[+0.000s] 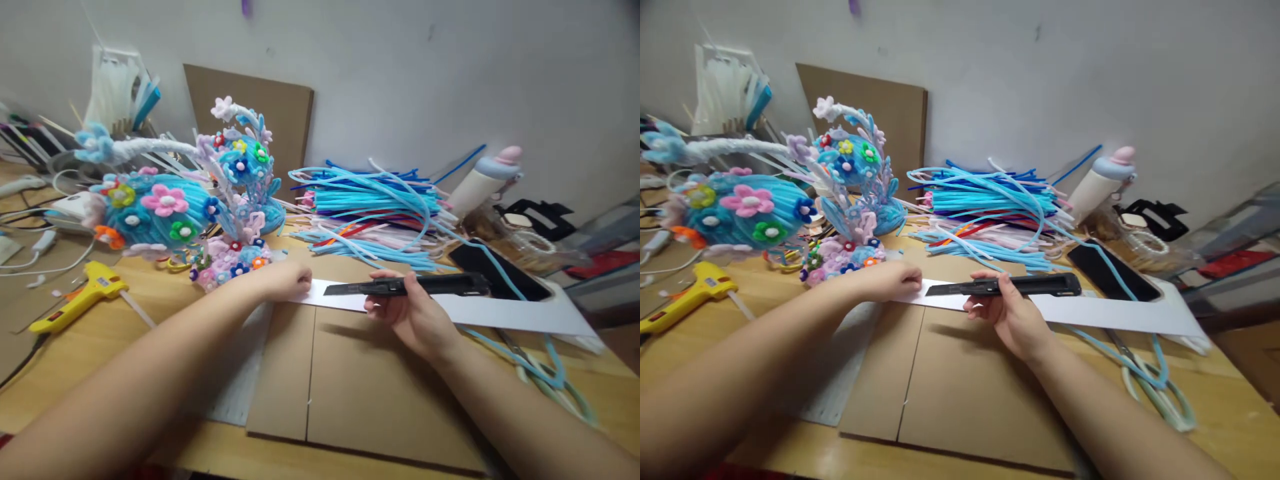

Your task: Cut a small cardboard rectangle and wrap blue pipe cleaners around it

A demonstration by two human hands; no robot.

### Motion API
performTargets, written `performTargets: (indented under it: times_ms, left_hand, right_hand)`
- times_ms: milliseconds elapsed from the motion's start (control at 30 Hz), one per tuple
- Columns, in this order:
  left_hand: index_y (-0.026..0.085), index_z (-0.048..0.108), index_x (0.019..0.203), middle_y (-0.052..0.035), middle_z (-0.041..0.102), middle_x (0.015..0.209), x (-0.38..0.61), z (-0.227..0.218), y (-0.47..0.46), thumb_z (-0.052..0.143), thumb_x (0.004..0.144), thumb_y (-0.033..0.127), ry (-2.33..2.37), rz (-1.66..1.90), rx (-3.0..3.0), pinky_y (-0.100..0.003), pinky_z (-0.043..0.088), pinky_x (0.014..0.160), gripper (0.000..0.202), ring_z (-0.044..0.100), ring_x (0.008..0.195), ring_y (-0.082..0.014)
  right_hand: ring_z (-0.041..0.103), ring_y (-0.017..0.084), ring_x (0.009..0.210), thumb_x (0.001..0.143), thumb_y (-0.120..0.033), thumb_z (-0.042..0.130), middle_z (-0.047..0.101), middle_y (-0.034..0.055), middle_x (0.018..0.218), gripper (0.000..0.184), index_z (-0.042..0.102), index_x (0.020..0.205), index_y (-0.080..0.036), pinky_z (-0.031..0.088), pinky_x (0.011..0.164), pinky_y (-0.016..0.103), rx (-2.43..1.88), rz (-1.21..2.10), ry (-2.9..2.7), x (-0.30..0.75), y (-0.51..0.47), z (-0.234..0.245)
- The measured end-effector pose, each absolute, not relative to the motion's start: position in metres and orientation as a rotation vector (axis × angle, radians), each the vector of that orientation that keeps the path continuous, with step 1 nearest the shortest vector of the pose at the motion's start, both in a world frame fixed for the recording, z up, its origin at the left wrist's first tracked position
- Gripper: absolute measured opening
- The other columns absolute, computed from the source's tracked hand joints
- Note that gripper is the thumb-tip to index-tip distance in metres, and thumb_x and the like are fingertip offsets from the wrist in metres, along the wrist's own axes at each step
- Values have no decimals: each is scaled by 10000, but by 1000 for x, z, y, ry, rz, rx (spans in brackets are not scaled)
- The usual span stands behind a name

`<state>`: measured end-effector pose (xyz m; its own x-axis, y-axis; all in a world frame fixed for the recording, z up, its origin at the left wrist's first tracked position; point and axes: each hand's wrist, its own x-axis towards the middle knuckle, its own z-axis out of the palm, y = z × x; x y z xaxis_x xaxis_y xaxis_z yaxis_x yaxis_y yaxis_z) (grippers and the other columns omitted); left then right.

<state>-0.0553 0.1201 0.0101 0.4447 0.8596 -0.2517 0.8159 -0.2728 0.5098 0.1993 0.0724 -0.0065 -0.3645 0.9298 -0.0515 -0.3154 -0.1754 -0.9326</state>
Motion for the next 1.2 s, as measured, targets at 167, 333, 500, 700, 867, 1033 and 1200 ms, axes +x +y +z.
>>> performTargets:
  times_ms: [167, 333, 500, 700, 867, 1033, 1200]
  left_hand:
    - [185, 536, 808, 6, 524, 650, -48, 36, 73, 348, 857, 352, 1628, 633, 1911, -245, 354, 557, 256, 497, 602, -139]
    - [206, 491, 958, 38, 490, 679, 2, 28, -6, 478, 831, 403, 1271, 1260, 861, -197, 314, 443, 235, 435, 498, -85]
    - [161, 626, 1033, -88, 646, 1012, 33, 22, -51, 527, 825, 481, 778, 1057, 655, -272, 417, 824, 394, 565, 971, -184]
    - [157, 627, 1098, -34, 664, 731, 22, 21, -60, 591, 795, 444, 986, 1087, 653, -236, 471, 615, 420, 602, 634, -130]
    - [186, 437, 1308, 47, 506, 409, 34, 13, -69, 521, 811, 505, 987, 887, 637, -221, 386, 287, 596, 478, 289, -135]
    - [187, 503, 1198, -31, 672, 734, 35, 4, -67, 576, 800, 431, 984, 956, 519, -184, 394, 292, 473, 494, 313, -75]
    - [137, 566, 1092, -65, 677, 896, 30, 1, -55, 595, 802, 380, 919, 1102, 356, -146, 328, 290, 380, 372, 304, 2]
  right_hand:
    - [433, 110, 492, 871, -579, 382, 477, -31, 575, 456, 540, 1103, -218, 356, 460, 229, -783, 1450, -1189, 196, 43, 23]
    - [463, 103, 513, 837, -363, 576, 485, -58, 616, 265, 479, 1066, -271, 382, 496, 223, -941, 1023, -1256, 172, 1, 23]
    - [588, 156, 805, 778, -254, 626, 594, 23, 964, 345, 466, 1084, -270, 480, 719, 304, -943, 1047, -1494, 150, -39, 3]
    - [611, 140, 712, 889, -328, 475, 643, 23, 891, 357, 354, 1221, -269, 500, 669, 308, -843, 1790, -1043, 156, -67, -3]
    - [436, 91, 338, 847, -631, 362, 500, -21, 445, 515, 517, 724, -156, 397, 334, 206, -945, 2059, -811, 142, -73, -12]
    - [393, 69, 311, 844, -533, 473, 481, -50, 480, 384, 474, 707, -174, 381, 296, 194, -891, 2116, -722, 139, -72, -16]
    - [522, 68, 516, 826, -268, 568, 566, 7, 725, 144, 539, 875, -136, 485, 493, 208, -622, 2176, -693, 144, -70, -12]
